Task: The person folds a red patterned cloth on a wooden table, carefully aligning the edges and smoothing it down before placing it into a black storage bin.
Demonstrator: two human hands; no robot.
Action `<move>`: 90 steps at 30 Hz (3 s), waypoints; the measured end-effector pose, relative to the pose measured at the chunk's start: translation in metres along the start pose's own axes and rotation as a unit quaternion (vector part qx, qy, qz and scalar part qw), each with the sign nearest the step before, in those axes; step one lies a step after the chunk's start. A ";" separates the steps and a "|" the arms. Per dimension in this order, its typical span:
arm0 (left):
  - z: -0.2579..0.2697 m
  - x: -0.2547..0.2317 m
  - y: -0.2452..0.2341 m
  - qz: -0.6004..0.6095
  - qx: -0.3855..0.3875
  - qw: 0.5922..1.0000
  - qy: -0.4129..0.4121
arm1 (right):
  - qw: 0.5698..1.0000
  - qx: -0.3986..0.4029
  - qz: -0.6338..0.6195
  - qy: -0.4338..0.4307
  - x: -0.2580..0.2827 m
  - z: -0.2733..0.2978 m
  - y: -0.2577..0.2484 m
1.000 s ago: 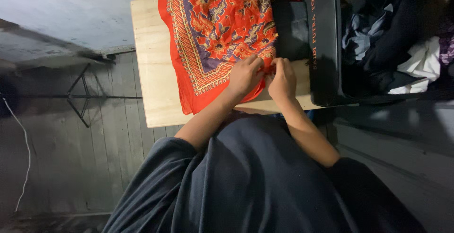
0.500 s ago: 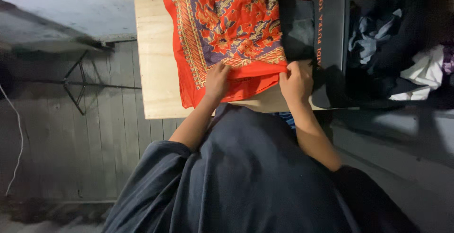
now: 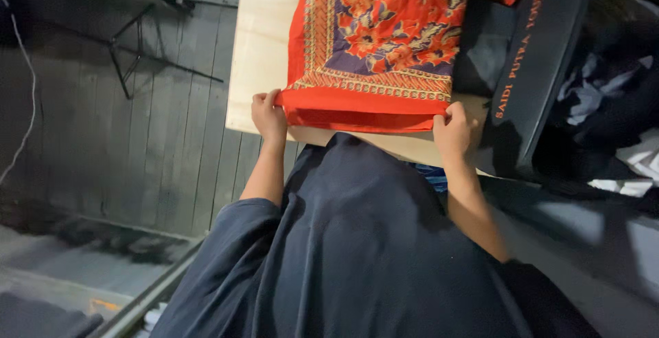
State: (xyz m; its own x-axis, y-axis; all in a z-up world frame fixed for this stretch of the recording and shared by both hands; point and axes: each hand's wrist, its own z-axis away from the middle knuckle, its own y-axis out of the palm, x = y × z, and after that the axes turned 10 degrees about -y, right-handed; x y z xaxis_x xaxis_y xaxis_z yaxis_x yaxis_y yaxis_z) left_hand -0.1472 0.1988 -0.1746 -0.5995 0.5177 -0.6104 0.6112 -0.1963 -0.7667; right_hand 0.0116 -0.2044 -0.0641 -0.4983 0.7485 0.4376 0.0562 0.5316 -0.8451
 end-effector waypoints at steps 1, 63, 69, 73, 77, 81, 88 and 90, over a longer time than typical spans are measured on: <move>0.000 0.004 0.001 0.021 0.010 0.999 -0.022 | 1.000 0.000 0.006 -0.009 -0.002 0.000 0.000; 0.000 0.022 0.043 0.295 0.285 0.818 -0.404 | 0.873 0.127 -0.380 0.276 -0.063 0.018 0.013; -0.030 0.008 0.007 0.270 0.390 0.800 -0.367 | 0.835 0.115 -0.481 0.241 -0.079 0.014 0.016; -0.052 0.006 -0.007 0.341 0.395 0.782 -0.340 | 0.868 0.101 -0.455 0.174 -0.082 0.006 0.010; -0.070 -0.013 -0.020 0.410 0.379 0.776 -0.294 | 0.867 0.047 -0.462 0.178 -0.074 -0.008 -0.006; -0.091 -0.054 -0.055 0.485 0.378 0.752 -0.237 | 0.816 -0.033 -0.554 0.165 -0.061 -0.031 -0.029; -0.113 -0.114 -0.120 0.685 0.364 0.630 -0.049 | 0.853 -0.007 -0.519 0.051 -0.030 -0.081 -0.110; -0.128 -0.117 -0.120 0.699 0.341 0.628 -0.027 | 0.918 -0.033 -0.394 0.023 -0.028 -0.096 -0.118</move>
State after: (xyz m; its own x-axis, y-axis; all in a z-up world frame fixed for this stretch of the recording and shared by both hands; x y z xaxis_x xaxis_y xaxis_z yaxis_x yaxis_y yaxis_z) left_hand -0.0839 0.2677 0.0141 0.2483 -0.5825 -0.7740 0.2073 -0.7485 0.6299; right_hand 0.1018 -0.2504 0.0528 -0.3694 0.1368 0.9191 -0.2531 0.9369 -0.2411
